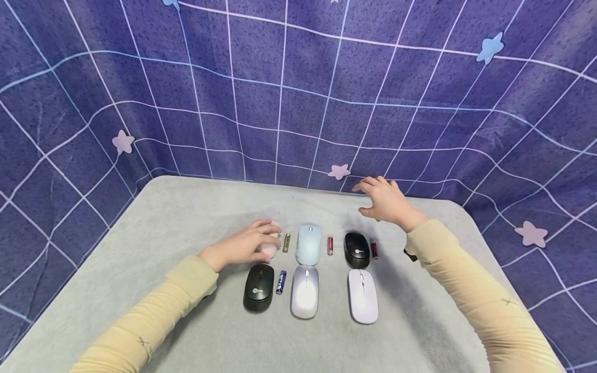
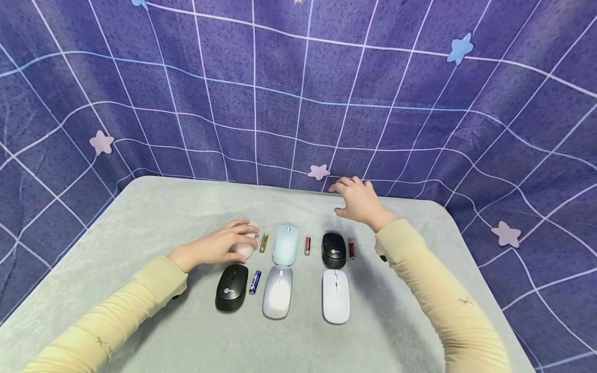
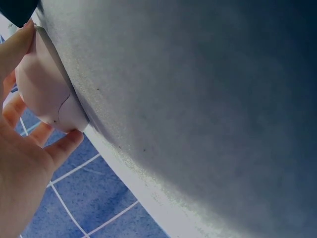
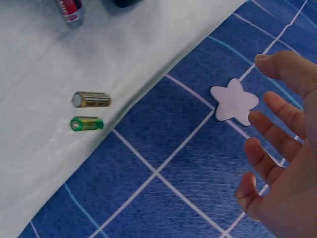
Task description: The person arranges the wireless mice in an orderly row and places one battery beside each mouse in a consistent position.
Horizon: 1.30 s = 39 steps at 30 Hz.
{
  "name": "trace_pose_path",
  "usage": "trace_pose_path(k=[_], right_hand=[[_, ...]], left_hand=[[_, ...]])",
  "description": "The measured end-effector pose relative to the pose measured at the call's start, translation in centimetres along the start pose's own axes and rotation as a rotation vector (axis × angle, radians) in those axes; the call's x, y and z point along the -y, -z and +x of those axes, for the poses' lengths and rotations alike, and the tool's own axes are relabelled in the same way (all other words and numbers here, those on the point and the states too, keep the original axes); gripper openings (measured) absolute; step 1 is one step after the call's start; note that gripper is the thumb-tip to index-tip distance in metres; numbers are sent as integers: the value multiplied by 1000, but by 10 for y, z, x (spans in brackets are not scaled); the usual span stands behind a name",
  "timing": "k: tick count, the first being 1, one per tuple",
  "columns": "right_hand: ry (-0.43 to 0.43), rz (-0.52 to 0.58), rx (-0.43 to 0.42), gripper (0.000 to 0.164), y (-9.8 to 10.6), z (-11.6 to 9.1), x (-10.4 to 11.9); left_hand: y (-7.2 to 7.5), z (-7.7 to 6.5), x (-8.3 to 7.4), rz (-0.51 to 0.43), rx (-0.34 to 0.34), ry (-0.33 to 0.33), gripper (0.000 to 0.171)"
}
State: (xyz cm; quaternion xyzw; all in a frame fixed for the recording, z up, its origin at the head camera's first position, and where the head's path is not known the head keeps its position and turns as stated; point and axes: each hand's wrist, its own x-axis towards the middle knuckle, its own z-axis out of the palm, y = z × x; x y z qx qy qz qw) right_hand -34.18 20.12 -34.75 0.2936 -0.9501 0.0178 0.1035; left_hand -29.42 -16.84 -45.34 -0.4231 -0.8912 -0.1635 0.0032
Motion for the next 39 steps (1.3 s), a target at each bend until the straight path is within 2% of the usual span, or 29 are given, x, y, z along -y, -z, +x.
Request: trace_pose_path(k=[19,39], right_hand=[[-66,33,40,54,-34,-1,-31],[-38,34,97,60,-72,-7,-56]], left_hand=[[-3,0,3,28,-10,-15,37],[-2,1,2,27,0,-4,36]])
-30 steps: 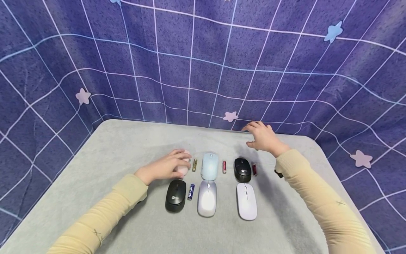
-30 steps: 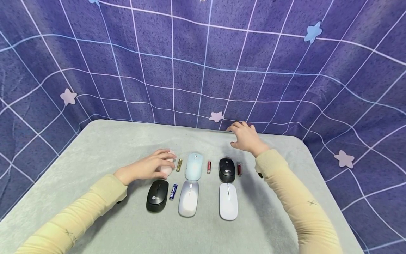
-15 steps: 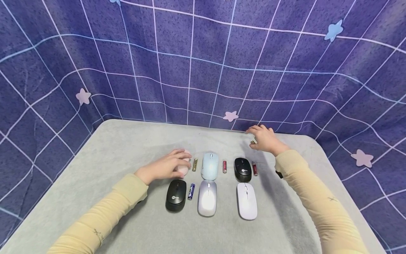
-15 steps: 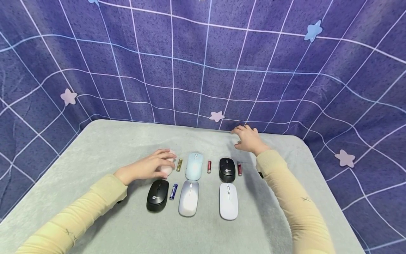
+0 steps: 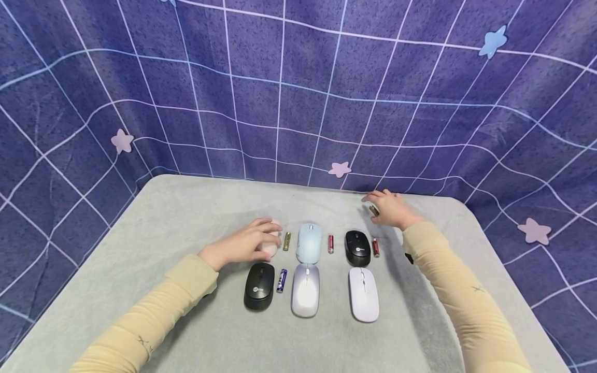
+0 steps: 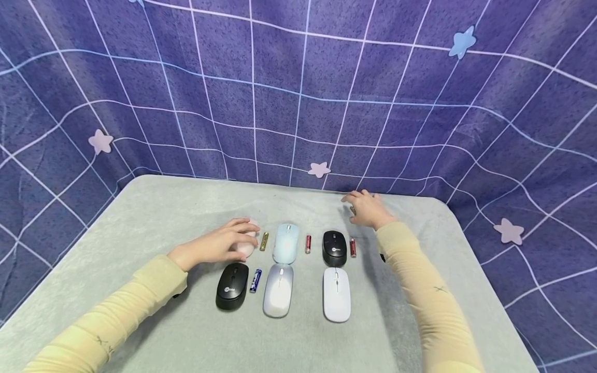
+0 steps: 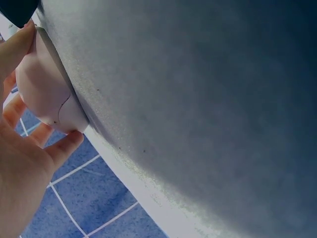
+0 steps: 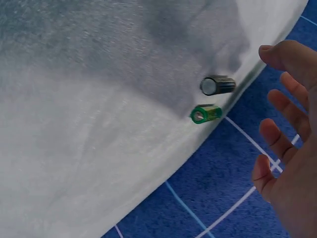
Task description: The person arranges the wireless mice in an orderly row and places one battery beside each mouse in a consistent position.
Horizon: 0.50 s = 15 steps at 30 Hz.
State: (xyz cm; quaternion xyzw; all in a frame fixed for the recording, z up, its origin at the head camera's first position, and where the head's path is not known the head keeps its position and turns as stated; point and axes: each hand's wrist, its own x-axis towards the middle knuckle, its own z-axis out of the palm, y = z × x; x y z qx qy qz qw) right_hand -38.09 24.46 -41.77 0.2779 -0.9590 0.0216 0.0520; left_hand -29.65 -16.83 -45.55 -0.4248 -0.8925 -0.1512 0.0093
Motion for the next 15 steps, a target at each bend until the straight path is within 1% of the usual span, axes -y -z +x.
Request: trace_pose_path(k=[6,15], right_hand=[[-17,-2,31,64,-10,0,-4],[-41,14,48,60,-18,-4,-9]], left_hand=[[-1,1,1,2,1,0,36],[-1,1,1,5,-4,-8,36]])
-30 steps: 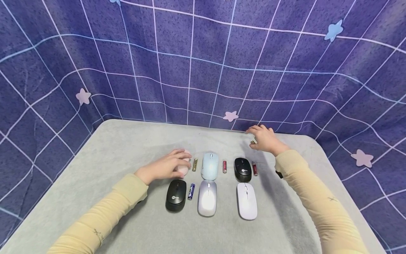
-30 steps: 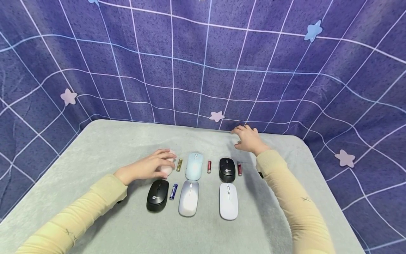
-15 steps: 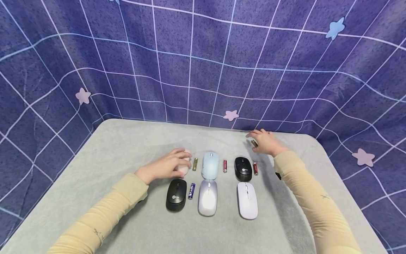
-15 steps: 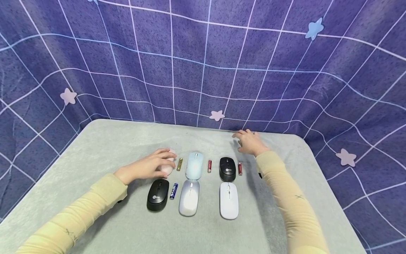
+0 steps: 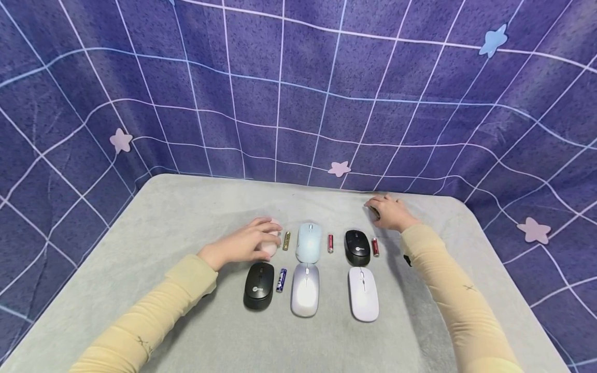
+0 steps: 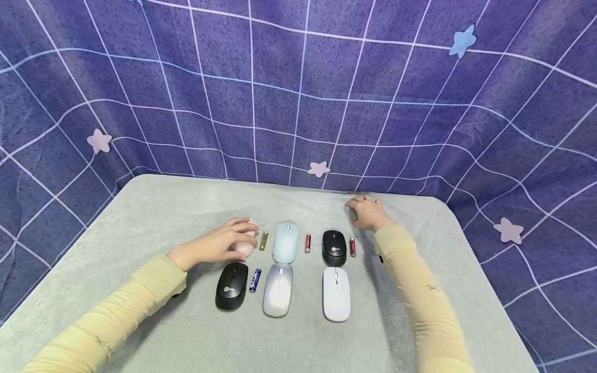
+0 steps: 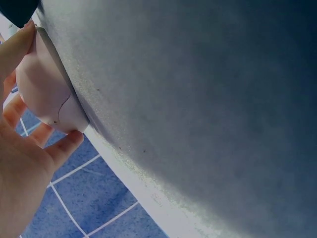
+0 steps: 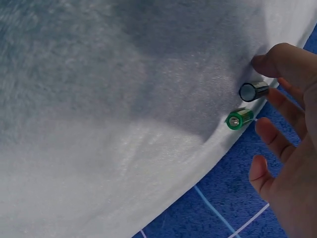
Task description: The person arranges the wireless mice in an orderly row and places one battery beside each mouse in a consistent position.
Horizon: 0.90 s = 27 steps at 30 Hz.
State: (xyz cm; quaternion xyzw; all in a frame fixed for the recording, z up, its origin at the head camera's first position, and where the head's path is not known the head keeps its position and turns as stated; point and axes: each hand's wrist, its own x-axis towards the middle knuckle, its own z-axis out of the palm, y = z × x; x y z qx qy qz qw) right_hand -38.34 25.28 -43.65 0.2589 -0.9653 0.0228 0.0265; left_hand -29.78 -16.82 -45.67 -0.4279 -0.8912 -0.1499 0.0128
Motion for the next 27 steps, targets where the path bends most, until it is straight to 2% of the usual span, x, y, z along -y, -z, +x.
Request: trace_pose_path(k=[27], right_hand=[[-16,-69,-49,48,-10,1,-10]], left_hand=[[1,0,-1,-5,6,13,37]])
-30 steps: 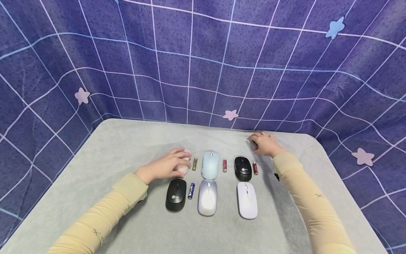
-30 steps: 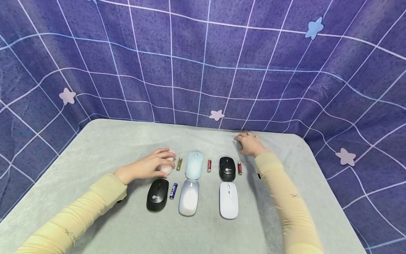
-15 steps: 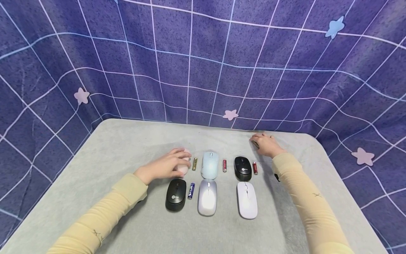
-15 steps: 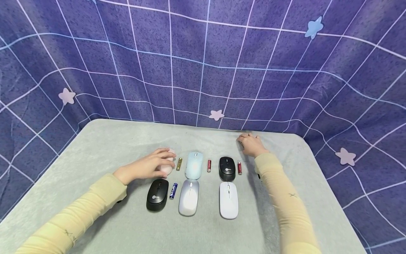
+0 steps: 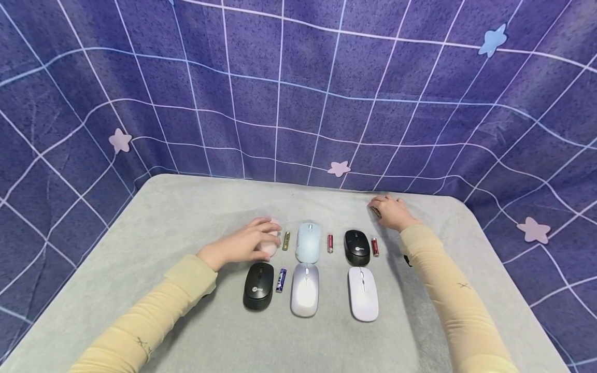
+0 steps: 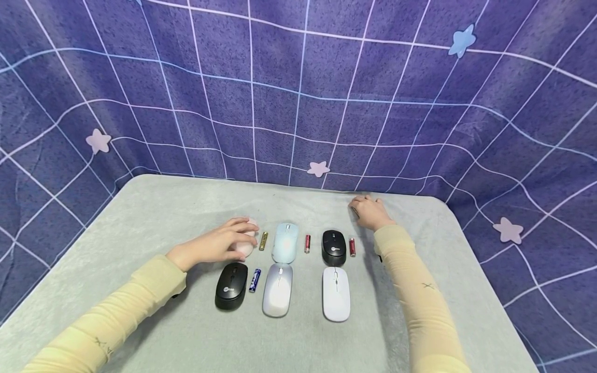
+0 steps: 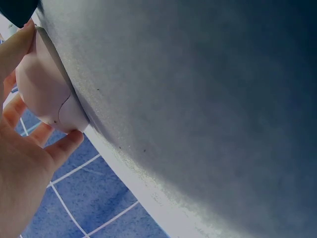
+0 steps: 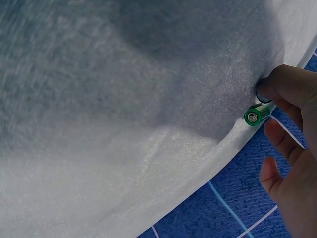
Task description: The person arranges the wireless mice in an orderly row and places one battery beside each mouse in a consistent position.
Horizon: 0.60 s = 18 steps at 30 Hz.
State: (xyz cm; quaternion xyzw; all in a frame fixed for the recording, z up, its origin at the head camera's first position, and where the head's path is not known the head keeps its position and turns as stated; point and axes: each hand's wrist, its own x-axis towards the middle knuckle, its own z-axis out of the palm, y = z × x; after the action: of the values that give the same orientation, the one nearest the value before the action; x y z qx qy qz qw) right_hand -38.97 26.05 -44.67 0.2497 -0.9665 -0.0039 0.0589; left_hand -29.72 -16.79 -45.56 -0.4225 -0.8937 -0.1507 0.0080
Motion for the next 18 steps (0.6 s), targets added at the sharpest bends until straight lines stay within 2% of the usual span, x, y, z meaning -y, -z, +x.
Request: trace_pose_path(k=[18], right_hand=[[20,-13,-29,45,7,0,9]], left_hand=[[0,0,0,-10,2,6,37]])
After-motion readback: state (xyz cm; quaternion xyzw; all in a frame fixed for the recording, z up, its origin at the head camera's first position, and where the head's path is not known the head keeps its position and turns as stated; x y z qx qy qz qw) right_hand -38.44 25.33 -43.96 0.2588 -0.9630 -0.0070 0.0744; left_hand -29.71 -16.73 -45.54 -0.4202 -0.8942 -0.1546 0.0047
